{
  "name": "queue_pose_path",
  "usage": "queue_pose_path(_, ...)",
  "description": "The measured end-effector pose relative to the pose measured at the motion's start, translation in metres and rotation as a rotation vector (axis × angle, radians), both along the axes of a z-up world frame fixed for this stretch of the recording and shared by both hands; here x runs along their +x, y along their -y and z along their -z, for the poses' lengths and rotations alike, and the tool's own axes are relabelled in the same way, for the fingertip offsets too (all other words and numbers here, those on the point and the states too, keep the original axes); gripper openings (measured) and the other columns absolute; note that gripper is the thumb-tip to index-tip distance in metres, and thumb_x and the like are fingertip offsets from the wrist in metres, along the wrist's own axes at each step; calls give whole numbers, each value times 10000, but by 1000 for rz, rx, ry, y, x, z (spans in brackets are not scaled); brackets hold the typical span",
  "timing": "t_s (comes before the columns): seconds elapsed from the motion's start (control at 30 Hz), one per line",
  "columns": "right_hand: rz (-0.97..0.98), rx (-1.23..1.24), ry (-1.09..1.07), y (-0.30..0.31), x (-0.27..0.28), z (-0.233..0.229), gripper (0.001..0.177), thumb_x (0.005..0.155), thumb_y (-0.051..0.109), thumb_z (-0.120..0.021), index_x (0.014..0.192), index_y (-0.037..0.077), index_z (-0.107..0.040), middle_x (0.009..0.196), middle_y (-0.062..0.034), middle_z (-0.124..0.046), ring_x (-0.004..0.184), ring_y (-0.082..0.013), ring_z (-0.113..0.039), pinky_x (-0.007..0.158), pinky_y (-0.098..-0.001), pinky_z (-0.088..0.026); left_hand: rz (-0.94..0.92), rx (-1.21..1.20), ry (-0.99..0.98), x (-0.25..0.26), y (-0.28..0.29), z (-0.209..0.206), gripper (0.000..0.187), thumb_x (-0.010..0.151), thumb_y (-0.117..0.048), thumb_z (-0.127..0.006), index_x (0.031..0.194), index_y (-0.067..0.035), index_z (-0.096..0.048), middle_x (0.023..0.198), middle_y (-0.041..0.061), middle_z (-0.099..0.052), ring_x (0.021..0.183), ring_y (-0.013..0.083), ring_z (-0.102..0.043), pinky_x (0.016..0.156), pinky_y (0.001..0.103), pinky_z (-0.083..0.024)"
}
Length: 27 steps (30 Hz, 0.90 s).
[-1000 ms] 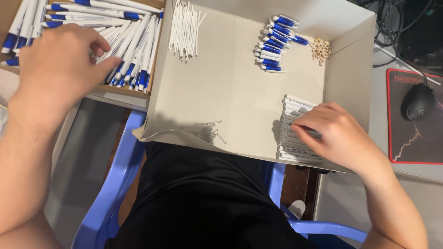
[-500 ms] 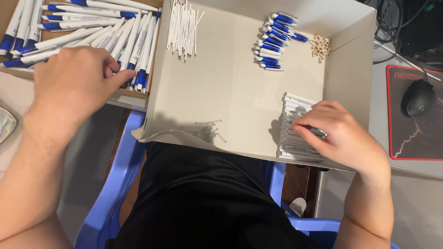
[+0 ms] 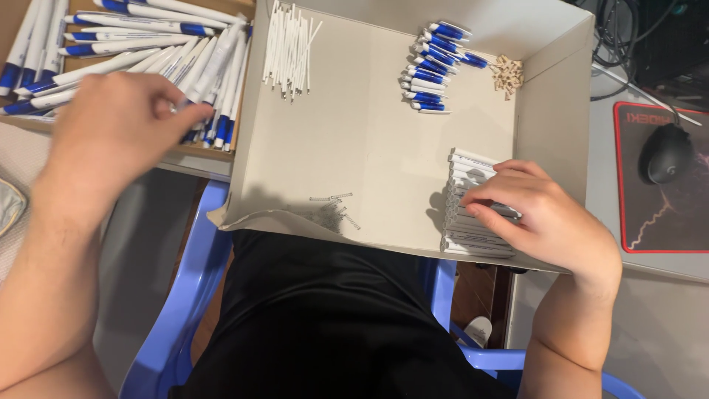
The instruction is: Disassembling pens and sorting the caps, barrels, and ink cartridges into organized piles.
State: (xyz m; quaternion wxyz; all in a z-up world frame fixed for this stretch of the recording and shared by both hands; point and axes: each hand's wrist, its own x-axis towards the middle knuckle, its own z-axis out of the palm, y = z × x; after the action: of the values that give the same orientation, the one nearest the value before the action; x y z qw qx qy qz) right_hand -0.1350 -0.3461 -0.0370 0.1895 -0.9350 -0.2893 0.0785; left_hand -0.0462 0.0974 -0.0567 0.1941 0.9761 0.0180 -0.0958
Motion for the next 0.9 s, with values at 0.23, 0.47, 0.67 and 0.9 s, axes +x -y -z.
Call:
queue_pose_path(0.23, 15, 19, 14, 0, 0, -1, 200, 990, 219, -606, 994, 82, -751, 903, 39, -798, 723, -108, -691, 1161, -441, -401, 289, -105, 782, -15, -19, 10, 180, 1384, -49, -904, 1349, 94, -800, 1080, 171, -558, 1122, 333, -547, 930, 439, -460)
queue_pose_path(0.47, 132, 140, -19, 4, 0, -12, 306, 968, 177, -644, 1267, 120, -619, 1025, -5, -784, 860, -130, -711, 833, -333, -454, 819, -259, 680, -10, 67, -28, 201, 1066, -302, -687, 1084, -125, -781, 857, -28, -739, 697, 141, -661, 526, 316, -488)
queue_pose_path(0.67, 213, 257, -49, 4, 10, -25, 476, 999, 166, -588, 1454, 75, -484, 973, -45, -739, 935, -156, -706, 945, -333, -530, 992, -109, 416, 9, 106, -28, 308, 1074, -429, -586, 982, -163, -711, 765, -42, -687, 627, 226, -662, 469, 437, -509)
queue_pose_path(0.9, 126, 174, -120, 5, 26, -19, 282, 1043, 278, -511, 1131, 90, -701, 793, 51, -749, 713, -104, -650, 707, -266, -493, 1072, -19, 290, 14, 128, -26, 383, 1033, -543, -622, 1060, -177, -733, 668, 14, -738, 595, 276, -705, 585, 479, -571)
